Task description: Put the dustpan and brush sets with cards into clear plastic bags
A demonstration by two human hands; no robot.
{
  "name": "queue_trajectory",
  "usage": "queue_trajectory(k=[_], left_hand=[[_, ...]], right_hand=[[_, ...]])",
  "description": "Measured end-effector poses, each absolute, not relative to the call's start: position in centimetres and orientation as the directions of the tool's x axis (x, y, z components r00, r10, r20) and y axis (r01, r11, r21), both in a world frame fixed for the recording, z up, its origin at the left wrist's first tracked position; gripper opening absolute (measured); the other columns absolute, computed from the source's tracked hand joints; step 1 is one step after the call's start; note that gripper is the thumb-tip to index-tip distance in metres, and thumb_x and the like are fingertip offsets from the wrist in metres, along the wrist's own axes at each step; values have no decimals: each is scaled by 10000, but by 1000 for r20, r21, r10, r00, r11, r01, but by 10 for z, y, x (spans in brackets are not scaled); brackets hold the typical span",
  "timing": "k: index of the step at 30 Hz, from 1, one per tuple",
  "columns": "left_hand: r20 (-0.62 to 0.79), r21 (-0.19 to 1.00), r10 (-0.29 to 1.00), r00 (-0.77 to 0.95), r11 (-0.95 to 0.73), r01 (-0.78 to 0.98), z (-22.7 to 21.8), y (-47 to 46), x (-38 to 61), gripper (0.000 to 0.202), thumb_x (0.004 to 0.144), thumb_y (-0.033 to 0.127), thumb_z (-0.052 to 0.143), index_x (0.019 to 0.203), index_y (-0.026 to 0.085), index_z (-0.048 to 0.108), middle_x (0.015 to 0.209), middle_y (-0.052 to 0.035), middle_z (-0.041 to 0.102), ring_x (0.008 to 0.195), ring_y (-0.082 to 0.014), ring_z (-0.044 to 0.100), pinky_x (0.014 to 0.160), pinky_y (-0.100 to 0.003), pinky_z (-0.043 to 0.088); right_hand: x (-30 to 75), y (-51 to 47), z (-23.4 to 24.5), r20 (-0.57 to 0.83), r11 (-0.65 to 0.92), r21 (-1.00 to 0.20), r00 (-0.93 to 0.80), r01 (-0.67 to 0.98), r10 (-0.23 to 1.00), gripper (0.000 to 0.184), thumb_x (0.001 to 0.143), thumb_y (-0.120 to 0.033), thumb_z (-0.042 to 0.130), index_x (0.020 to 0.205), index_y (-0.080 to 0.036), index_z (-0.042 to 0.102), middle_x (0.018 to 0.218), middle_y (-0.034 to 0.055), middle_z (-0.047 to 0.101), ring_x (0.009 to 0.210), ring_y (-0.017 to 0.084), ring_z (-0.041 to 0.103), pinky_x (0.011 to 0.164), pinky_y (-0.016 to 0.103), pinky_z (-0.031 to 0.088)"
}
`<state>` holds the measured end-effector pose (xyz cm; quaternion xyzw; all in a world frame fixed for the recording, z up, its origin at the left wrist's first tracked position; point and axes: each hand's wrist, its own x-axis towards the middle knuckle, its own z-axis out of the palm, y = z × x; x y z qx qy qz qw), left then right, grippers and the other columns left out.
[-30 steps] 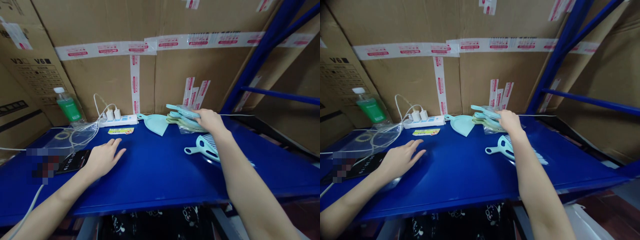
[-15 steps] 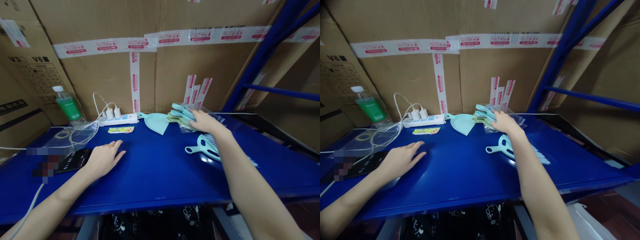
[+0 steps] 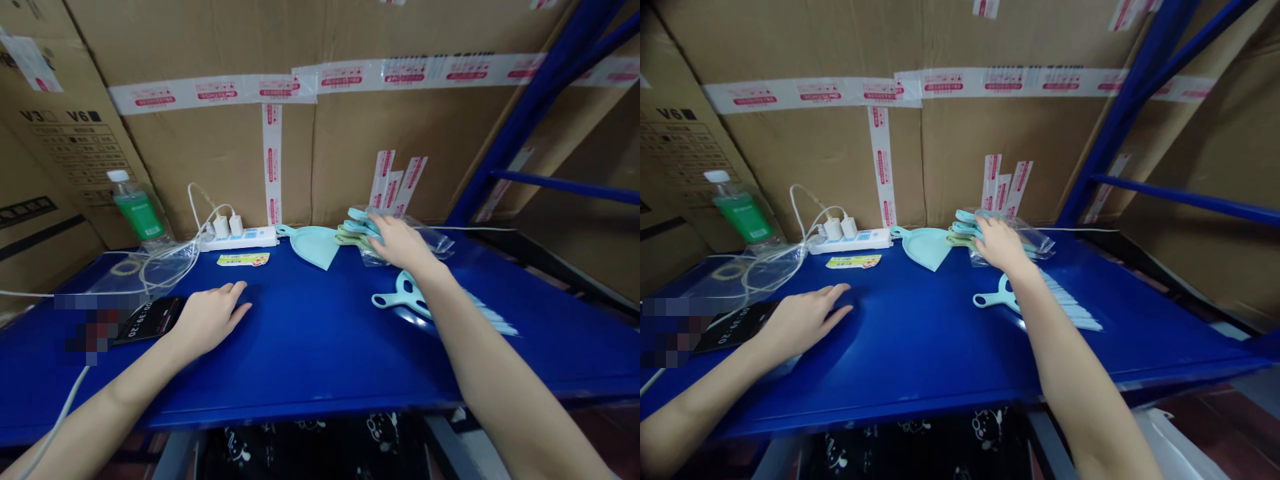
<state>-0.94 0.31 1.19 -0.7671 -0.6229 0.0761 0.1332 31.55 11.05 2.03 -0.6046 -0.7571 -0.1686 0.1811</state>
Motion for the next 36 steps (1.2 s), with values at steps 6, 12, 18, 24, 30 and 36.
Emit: queue_trajectory(k=[6,12,18,24,30,36], left_hand=[[38,-304,978,204,-183,935,14,2,-7,358,926,339,369,1241,205,477,1090,-73,664,844,-260,680,673,-333,511],[23,-304,979,203,-186,934,14,2,-6,355,922,319,381,1244,205,477,1093,-70,661,839,-266,680,670,-340,510],[2,-305,978,207,-197,932,16,2,-6,351,921,307,386,1239,191,480,1085,-69,660,837,-269,678,674,-347,511],[-13,-315,980,201,-195,929,16,1,-5,345,924,302,400,1240,190,483,1105,-75,648,840,-266,677,682,-354,513],[-26,-318,980,199,-196,928,15,2,-5,347,927,302,400,1248,195,477,1120,-71,639,841,-257,674,682,-342,511],[-36,-308,978,207,-208,928,15,1,-5,333,920,294,407,1225,193,495,1075,-74,646,843,-260,671,691,-352,507]], right_hand=[[307,111,16,568,335,69,-313,940,761,521,810,-224,411,1322,-126,438,1181,171,581,1064,332,551,885,483,461],[305,114,9,553,432,146,-435,890,710,535,748,-184,503,1282,-179,486,1323,172,482,1209,351,442,925,529,426],[305,114,7,499,458,171,-477,873,724,517,735,-152,522,1250,-198,523,1345,171,464,1209,353,442,914,554,423],[302,112,8,511,455,173,-474,874,717,514,750,-152,510,1263,-184,517,1346,178,463,1194,361,450,904,561,426],[301,112,9,494,475,177,-495,862,715,510,734,-109,505,1238,-178,542,1336,172,478,1190,348,462,908,549,435],[301,115,6,517,506,157,-508,848,689,481,758,-132,490,1235,-171,537,1331,185,478,1211,339,453,919,535,448]])
